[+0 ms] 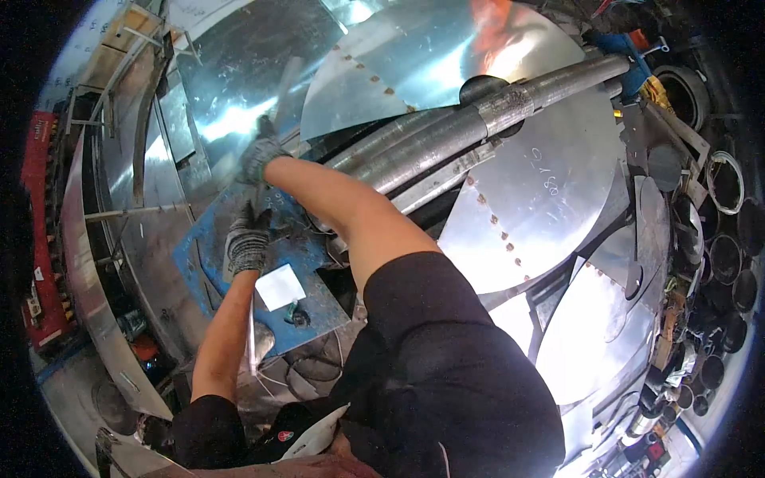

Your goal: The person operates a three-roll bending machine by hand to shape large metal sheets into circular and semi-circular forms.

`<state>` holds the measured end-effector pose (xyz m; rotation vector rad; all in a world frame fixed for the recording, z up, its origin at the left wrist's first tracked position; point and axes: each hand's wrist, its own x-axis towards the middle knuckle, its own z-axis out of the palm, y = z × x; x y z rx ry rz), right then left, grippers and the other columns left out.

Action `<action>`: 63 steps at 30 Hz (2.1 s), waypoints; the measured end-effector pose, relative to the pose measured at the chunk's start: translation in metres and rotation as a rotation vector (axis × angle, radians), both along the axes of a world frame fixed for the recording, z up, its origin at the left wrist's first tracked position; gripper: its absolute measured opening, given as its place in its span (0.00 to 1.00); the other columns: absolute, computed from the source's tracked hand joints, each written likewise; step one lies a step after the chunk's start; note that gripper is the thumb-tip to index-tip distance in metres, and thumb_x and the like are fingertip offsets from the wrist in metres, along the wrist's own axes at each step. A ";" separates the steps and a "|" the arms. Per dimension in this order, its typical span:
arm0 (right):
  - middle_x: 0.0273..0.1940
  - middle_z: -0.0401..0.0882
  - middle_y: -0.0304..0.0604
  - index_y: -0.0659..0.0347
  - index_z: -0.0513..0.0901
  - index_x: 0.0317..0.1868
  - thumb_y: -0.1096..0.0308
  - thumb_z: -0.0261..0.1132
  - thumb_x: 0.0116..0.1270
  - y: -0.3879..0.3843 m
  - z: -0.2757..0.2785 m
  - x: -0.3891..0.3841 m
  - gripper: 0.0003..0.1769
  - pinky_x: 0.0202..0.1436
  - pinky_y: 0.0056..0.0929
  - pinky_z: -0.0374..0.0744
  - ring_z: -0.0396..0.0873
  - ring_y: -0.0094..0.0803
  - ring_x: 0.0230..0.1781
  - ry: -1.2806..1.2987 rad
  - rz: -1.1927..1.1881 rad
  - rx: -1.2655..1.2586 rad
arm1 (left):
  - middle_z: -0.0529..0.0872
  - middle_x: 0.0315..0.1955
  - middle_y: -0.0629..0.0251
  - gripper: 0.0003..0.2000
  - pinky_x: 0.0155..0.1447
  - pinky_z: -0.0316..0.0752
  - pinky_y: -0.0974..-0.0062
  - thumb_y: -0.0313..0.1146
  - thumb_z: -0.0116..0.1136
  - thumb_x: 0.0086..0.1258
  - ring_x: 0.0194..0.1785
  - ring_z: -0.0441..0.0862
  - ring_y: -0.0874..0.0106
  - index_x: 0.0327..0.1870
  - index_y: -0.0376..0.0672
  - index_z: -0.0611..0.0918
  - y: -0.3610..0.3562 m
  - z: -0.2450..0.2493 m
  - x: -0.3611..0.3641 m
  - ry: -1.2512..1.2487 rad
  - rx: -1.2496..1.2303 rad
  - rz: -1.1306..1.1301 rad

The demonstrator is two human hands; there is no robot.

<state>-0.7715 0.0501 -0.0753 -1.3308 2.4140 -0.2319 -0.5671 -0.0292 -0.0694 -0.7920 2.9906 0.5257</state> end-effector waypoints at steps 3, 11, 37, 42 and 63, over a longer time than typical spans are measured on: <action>0.55 0.90 0.43 0.47 0.91 0.54 0.31 0.47 0.78 0.053 0.008 0.038 0.35 0.72 0.60 0.71 0.86 0.43 0.59 -0.133 -0.311 0.112 | 0.89 0.55 0.50 0.27 0.60 0.81 0.51 0.55 0.65 0.72 0.56 0.88 0.50 0.69 0.55 0.81 0.014 0.048 0.000 -0.378 -0.095 -0.245; 0.50 0.86 0.57 0.53 0.80 0.68 0.47 0.57 0.79 0.191 0.032 0.276 0.27 0.54 0.54 0.81 0.86 0.55 0.47 0.011 -0.551 -0.325 | 0.80 0.69 0.47 0.34 0.73 0.73 0.52 0.50 0.62 0.71 0.73 0.76 0.47 0.78 0.58 0.72 -0.024 0.062 0.021 -0.203 -0.019 -0.404; 0.59 0.87 0.51 0.49 0.89 0.60 0.29 0.41 0.78 0.087 0.098 0.114 0.41 0.83 0.63 0.52 0.81 0.47 0.66 0.059 -0.432 0.288 | 0.88 0.56 0.51 0.32 0.62 0.81 0.57 0.56 0.71 0.64 0.57 0.86 0.50 0.67 0.51 0.82 -0.057 0.025 0.037 0.040 0.127 -0.747; 0.58 0.87 0.52 0.54 0.86 0.62 0.41 0.52 0.80 0.155 0.049 0.233 0.30 0.68 0.49 0.76 0.83 0.53 0.62 0.014 -0.600 -0.044 | 0.79 0.70 0.52 0.34 0.73 0.74 0.57 0.62 0.66 0.66 0.70 0.78 0.49 0.73 0.62 0.79 -0.050 0.100 0.046 -0.333 -0.172 -0.773; 0.62 0.85 0.53 0.53 0.84 0.65 0.41 0.59 0.77 0.122 0.094 0.126 0.29 0.70 0.46 0.76 0.81 0.48 0.65 0.162 -0.677 -0.715 | 0.91 0.47 0.53 0.24 0.53 0.84 0.57 0.58 0.61 0.73 0.50 0.89 0.51 0.58 0.51 0.88 -0.035 0.031 0.027 -0.032 -0.053 -0.767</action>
